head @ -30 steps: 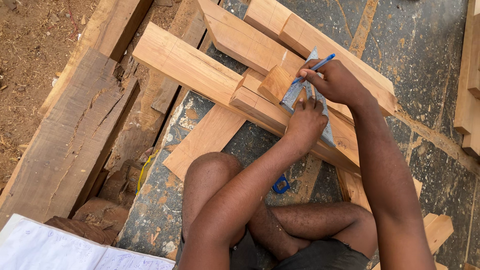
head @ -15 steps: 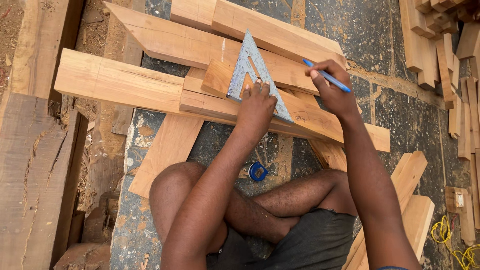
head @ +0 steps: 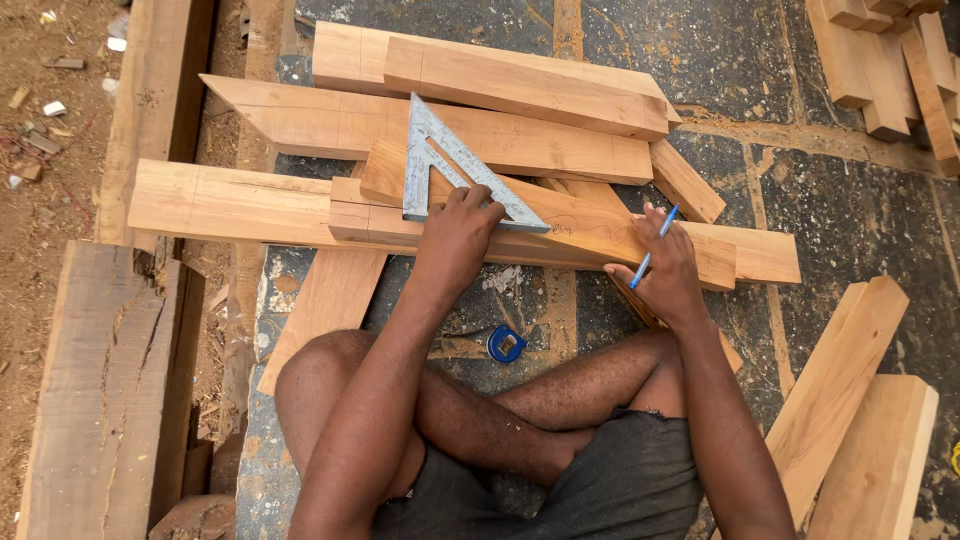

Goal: The person marks lines on several pieces of wood using a blue pen and a speed square while sitting on the floor.

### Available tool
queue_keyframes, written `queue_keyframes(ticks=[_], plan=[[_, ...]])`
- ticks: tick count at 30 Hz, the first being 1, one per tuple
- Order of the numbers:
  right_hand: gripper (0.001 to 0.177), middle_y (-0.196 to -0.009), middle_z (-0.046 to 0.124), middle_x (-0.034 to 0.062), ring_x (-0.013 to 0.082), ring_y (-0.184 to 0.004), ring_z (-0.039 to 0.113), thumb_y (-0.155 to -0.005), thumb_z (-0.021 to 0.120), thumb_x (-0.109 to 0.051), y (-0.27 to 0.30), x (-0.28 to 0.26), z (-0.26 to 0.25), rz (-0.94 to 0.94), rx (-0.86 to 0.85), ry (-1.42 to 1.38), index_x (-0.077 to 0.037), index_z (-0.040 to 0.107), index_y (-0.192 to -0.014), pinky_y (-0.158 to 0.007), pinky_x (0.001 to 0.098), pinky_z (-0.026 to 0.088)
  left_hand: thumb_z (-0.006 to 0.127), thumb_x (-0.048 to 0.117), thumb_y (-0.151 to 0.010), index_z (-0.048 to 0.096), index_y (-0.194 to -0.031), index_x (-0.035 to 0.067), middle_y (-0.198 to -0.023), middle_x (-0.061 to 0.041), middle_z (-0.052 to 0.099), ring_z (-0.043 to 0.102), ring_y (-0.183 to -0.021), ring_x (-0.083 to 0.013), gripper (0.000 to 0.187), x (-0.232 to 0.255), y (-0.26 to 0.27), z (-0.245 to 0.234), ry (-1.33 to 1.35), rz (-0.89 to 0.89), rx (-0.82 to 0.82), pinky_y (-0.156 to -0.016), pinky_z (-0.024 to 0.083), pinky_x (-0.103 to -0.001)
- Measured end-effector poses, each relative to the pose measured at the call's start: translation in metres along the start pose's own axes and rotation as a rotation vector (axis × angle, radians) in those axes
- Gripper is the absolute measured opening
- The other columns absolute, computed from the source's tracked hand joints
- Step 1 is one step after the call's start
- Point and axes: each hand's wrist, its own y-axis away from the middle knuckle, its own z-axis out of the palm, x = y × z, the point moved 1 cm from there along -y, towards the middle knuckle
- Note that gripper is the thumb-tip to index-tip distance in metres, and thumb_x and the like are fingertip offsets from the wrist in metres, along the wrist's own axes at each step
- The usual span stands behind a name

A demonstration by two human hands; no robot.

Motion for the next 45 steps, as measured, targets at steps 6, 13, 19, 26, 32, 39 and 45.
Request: queue_keyframes(ticks=[6, 13, 19, 26, 32, 39, 45], plan=[[0.051, -0.148, 0.061, 0.0205, 0.0395, -0.141, 0.056, -0.113, 0.048, -0.041, 0.019, 0.004, 0.003, 0.139, 0.243, -0.409, -0.005, 0.046, -0.149, -0.12, 0.05, 0.043, 0.059, -0.001, -0.09, 0.065, -0.105, 0.006, -0.118, -0.01, 0.063, 0.061, -0.111, -0.0331, 0.018, 0.058, 0.063, -0.074, 0.073, -0.001, 0.126, -0.088, 0.051, -0.047], [0.056, -0.13, 0.065, 0.0151, 0.0212, -0.126, 0.064, -0.119, 0.037, -0.045, 0.041, 0.024, 0.008, 0.167, 0.432, -0.737, 0.0, 0.043, -0.151, -0.112, 0.0385, 0.049, 0.067, 0.018, -0.083, 0.067, -0.104, 0.007, -0.119, -0.016, 0.062, 0.063, -0.092, -0.0267, 0.023, 0.141, 0.279, -0.034, 0.119, 0.083, -0.532, -0.072, 0.055, -0.041], [0.026, -0.089, 0.069, 0.0132, 0.016, -0.08, 0.066, -0.113, 0.058, -0.02, 0.012, 0.011, 0.027, 0.421, 0.084, -0.932, 0.003, 0.068, -0.117, -0.082, 0.0335, 0.055, 0.071, 0.026, -0.084, 0.066, -0.103, 0.006, -0.11, -0.015, 0.064, 0.066, -0.092, -0.0294, 0.028, 0.132, 0.225, -0.018, 0.159, 0.002, -0.809, -0.073, 0.056, -0.043], [0.021, -0.095, 0.075, 0.0036, 0.008, -0.087, 0.072, -0.093, 0.07, -0.018, -0.082, -0.048, 0.045, 0.202, -0.2, -1.098, -0.002, 0.07, -0.106, -0.077, 0.0281, 0.059, 0.077, 0.035, -0.085, 0.064, -0.102, 0.005, -0.098, -0.014, 0.066, 0.069, -0.092, -0.0325, 0.037, 0.152, 0.203, -0.024, 0.148, -0.026, -0.654, -0.074, 0.057, -0.045], [0.016, -0.094, 0.069, 0.004, 0.01, -0.072, 0.057, -0.089, 0.076, -0.02, -0.109, -0.063, 0.077, 0.066, -0.039, -0.804, -0.005, 0.076, -0.096, -0.064, 0.029, 0.05, 0.078, 0.04, -0.085, 0.064, -0.124, 0.008, -0.124, -0.019, 0.061, 0.056, -0.12, -0.0372, 0.052, 0.001, 0.002, -0.026, -0.091, -0.288, 0.072, -0.098, 0.043, -0.06], [0.016, -0.087, 0.066, 0.0069, 0.012, -0.072, 0.058, -0.087, 0.077, -0.019, -0.097, -0.065, 0.074, 0.138, -0.131, -0.757, -0.005, 0.077, -0.096, -0.063, 0.0303, 0.05, 0.083, 0.059, -0.077, 0.055, -0.144, 0.014, -0.15, -0.033, 0.031, 0.029, -0.141, -0.0512, 0.085, -0.074, -0.013, 0.011, -0.199, -0.593, 0.07, -0.1, 0.03, -0.076], [0.011, -0.082, 0.07, 0.0061, 0.0149, -0.079, 0.06, -0.086, 0.076, -0.013, -0.106, -0.064, 0.069, -0.038, -0.058, -0.705, -0.003, 0.076, -0.091, -0.073, 0.0332, 0.051, 0.085, 0.059, -0.074, 0.051, -0.148, 0.013, -0.15, -0.03, 0.035, 0.037, -0.139, -0.047, 0.093, -0.074, -0.02, 0.004, -0.102, -0.667, -0.014, -0.094, 0.046, -0.066]])
